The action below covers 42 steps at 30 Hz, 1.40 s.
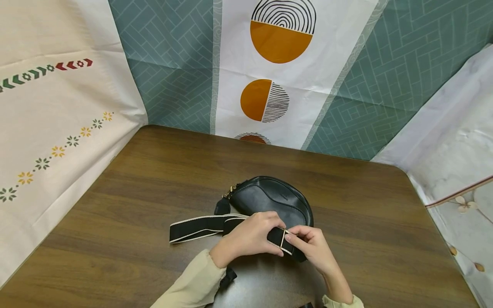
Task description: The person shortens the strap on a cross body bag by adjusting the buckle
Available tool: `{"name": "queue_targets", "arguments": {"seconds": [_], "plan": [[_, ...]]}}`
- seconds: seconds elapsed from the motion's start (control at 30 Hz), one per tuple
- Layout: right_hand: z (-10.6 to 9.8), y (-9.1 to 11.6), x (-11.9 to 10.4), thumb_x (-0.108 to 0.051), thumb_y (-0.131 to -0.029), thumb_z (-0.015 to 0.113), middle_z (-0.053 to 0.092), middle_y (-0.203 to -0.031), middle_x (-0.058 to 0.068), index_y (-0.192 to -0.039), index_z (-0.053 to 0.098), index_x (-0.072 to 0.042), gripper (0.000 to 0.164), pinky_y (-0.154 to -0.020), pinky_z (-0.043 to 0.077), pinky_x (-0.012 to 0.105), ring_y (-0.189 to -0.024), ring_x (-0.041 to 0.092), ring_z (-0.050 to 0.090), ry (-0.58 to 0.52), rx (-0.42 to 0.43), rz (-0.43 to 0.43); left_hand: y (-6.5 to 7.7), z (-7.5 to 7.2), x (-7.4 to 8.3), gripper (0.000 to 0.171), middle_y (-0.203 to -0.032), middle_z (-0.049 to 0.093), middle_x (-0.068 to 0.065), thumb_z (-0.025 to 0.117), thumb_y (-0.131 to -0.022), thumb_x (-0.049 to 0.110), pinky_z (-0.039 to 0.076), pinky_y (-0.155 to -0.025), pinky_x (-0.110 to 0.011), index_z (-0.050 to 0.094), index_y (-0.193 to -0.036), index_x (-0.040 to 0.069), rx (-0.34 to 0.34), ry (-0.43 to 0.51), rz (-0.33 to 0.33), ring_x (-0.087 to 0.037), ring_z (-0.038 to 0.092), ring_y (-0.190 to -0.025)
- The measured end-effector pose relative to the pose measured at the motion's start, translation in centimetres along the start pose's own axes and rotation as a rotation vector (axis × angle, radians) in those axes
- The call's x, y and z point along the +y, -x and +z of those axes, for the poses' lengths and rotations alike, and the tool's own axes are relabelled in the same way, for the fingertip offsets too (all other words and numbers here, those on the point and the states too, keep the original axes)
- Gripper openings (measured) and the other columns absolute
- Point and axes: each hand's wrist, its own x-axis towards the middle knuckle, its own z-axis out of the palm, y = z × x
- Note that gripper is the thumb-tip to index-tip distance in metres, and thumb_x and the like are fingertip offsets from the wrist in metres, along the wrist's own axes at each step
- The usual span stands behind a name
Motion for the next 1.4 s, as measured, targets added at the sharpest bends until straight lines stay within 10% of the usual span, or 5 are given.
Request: {"name": "queue_targets", "arguments": {"seconds": [1.4], "plan": [[-0.5, 0.4, 0.7, 0.01, -0.084, 0.052, 0.063, -0.073, -0.006, -0.096, 0.045, 0.021, 0.018, -0.051, 0.045, 0.017, -0.061, 0.004, 0.056, 0.019, 0.069, 0.042, -0.7, 1.3, 0.4, 0.044, -0.084, 0.054, 0.005, 0.08, -0.061, 0.037, 0.042, -0.069, -0.015, 0.066, -0.092, 0.01, -0.032, -0.148, 0.012, -0.006, 0.055, -0.077]]}}
